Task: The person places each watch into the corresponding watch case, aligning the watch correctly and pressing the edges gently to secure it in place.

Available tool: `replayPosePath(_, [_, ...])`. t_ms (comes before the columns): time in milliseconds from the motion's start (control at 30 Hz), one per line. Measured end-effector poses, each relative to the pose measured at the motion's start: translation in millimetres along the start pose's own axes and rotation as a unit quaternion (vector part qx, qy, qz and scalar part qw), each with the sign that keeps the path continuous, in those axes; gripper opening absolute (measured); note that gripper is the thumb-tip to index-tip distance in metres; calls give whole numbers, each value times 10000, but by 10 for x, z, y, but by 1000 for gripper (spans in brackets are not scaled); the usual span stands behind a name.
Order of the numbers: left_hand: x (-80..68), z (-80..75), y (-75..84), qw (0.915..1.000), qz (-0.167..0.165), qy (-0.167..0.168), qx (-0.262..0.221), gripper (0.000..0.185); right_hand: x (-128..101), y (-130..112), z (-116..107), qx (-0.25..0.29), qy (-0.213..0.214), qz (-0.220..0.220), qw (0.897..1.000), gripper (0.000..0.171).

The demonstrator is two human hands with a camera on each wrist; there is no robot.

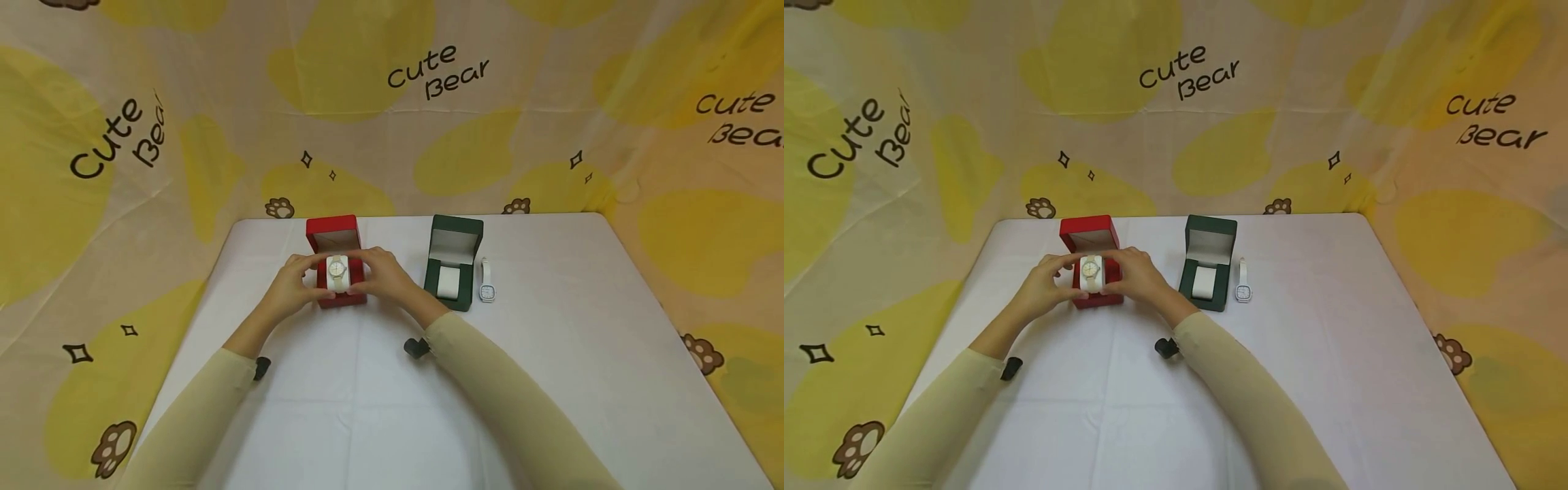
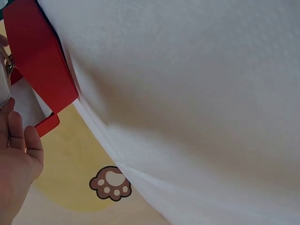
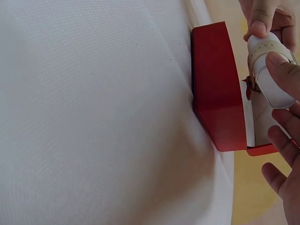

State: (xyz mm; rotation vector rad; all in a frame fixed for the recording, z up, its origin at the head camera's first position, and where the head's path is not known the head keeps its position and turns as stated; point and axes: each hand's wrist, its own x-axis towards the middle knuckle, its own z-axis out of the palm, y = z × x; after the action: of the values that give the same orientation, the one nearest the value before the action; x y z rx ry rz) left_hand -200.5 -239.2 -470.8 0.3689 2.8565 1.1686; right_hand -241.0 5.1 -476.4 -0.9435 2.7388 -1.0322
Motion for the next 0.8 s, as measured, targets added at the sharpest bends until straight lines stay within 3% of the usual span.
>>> replayPosePath(267, [49, 14, -84, 9998, -147, -129, -53, 86, 58, 23, 66, 333, -154, 353, 9987, 77])
replayPosePath(800, [112, 52, -139, 9994, -199, -284, -9, 85, 79, 91, 151, 360, -100, 469, 9982, 75])
